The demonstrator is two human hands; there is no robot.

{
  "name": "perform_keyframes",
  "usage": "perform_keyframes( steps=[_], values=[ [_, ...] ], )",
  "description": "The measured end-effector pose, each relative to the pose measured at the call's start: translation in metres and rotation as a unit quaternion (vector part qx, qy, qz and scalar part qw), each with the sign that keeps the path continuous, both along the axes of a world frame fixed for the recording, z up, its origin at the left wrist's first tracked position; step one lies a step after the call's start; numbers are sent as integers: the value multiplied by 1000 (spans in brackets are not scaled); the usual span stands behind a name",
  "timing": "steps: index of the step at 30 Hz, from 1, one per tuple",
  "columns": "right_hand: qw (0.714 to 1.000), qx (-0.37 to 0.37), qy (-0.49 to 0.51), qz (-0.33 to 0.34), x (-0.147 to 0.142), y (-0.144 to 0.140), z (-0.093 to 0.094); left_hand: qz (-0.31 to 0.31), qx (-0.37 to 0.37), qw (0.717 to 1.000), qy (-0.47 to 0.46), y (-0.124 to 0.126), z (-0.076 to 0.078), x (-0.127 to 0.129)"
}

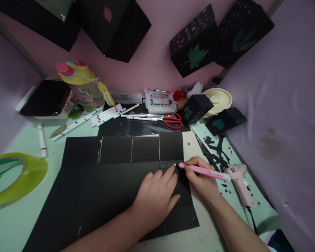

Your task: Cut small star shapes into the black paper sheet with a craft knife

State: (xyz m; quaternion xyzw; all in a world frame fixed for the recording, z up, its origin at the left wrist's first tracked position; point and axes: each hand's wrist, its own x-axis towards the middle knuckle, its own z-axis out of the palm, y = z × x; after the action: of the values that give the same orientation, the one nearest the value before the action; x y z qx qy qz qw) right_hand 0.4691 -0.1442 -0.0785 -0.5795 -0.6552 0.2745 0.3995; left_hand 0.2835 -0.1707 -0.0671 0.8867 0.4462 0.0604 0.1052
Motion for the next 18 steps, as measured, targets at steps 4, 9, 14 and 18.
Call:
perform_keyframes(
  steps=[4, 9, 14, 18],
  values=[
    [1000, 1, 0, -7, 0, 0, 0, 0, 0, 1000, -8, 0, -1, 0],
    [1000, -11, -10, -7, -2, 1, 3, 1, 0, 1000, -5, 0, 0, 0],
    [1000, -9, -14, 2, -3, 2, 6, 1, 6, 1000, 3, 0, 1, 0],
    [1000, -6, -7, 6, -2, 0, 4, 3, 6, 1000, -2, 0, 1, 0]
  ],
)
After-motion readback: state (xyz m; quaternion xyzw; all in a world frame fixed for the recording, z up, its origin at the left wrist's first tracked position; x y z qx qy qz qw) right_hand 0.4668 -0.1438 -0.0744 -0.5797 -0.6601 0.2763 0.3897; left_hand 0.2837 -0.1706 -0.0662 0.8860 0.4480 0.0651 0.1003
